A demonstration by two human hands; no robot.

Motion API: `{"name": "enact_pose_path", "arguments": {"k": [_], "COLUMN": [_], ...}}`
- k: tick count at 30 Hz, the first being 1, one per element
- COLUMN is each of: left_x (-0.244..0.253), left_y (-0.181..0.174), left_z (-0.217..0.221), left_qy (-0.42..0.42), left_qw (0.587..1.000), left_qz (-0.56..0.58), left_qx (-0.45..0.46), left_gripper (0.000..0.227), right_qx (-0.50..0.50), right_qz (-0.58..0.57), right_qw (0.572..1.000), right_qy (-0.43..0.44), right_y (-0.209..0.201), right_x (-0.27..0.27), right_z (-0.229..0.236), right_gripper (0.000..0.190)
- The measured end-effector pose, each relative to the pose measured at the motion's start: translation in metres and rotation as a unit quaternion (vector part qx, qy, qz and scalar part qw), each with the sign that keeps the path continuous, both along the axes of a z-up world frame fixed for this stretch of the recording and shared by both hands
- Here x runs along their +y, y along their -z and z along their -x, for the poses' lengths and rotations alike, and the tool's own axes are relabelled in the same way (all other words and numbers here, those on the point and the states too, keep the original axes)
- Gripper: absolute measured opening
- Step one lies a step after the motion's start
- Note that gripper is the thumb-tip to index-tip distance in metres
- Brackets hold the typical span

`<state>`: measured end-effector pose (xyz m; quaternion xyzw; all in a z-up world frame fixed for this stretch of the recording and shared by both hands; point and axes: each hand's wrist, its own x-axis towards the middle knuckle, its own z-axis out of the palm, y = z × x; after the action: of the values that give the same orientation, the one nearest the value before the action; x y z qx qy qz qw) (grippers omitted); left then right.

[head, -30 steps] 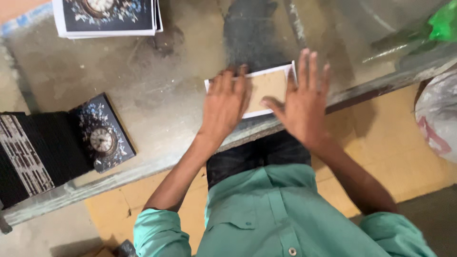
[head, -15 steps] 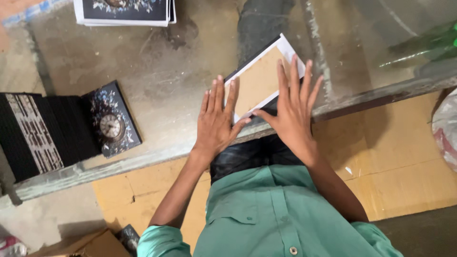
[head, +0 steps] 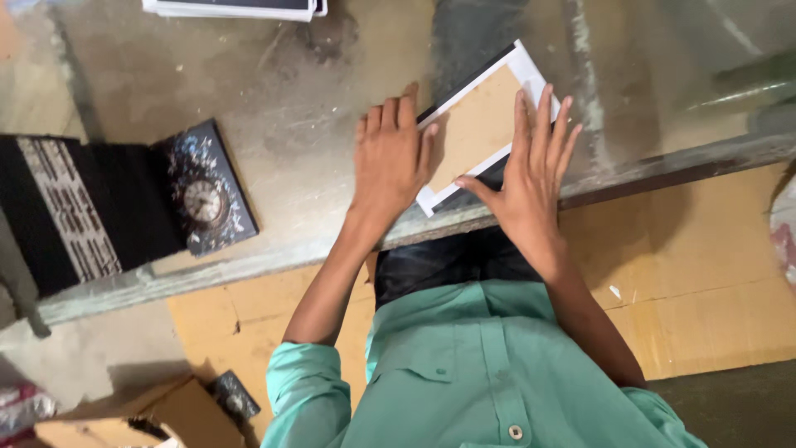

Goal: The person assembles small photo frames by placing a backing sheet into a black frame and pressing it down. They repeat this process with multiple frames, stacking the completed units on the table.

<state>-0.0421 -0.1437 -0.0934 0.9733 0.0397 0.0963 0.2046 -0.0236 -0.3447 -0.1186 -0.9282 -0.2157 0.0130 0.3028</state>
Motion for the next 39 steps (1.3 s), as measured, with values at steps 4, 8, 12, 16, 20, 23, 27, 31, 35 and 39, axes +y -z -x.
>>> {"name": "enact_pose_path", "arguments": {"k": [4,8,12,16,20,23,27,31,35,39], "left_x": [0.003,0.041,0.050,0.035,0.026,0.019,0.017,0.015,0.015,0.020], "left_y": [0.004,0.003,0.014,0.034,0.049,0.057,0.062,0.063,0.056,0.046], "left_z": [-0.033,-0.025,-0.010,-0.014,-0.026,-0.031,-0.027,-0.028,-0.035,-0.037], "left_qy": [-0.049,0.135,0.178,0.111,0.045,-0.047,-0.095,-0.116,-0.159,-0.167], "left_qw": [0.990,0.944,0.869,0.791,0.767,0.743,0.706,0.701,0.673,0.641], "left_qz": [-0.002,0.227,0.386,0.582,0.627,0.659,0.700,0.703,0.722,0.749], "left_qx": [0.136,0.200,0.252,0.154,0.128,0.105,0.057,0.024,0.013,0.027], "left_gripper": [0.035,0.048,0.036,0.043,0.044,0.042,0.041,0.037,0.037,0.029], "right_qx": [-0.021,-0.075,0.263,0.351,0.379,0.381,0.409,0.391,0.379,0.365], "right_qz": [-0.026,-0.174,-0.586,-0.526,-0.441,-0.437,-0.465,-0.420,-0.392,-0.369], "right_qw": [0.999,0.978,0.763,0.775,0.812,0.812,0.784,0.817,0.837,0.855], "right_qy": [0.041,0.092,0.076,-0.009,0.054,0.062,0.050,0.061,0.041,0.016], "right_y": [0.001,0.009,0.016,0.022,0.032,0.039,0.044,0.045,0.040,0.036], "right_x": [-0.004,-0.010,-0.011,-0.009,0.000,-0.001,-0.007,-0.009,-0.006,-0.003], "right_z": [-0.007,-0.013,-0.043,-0.073,-0.094,-0.101,-0.104,-0.105,-0.104,-0.102], "right_gripper": [0.132,0.118,0.094,0.050,0.038,0.032,0.022,0.014,0.013,0.014]}}
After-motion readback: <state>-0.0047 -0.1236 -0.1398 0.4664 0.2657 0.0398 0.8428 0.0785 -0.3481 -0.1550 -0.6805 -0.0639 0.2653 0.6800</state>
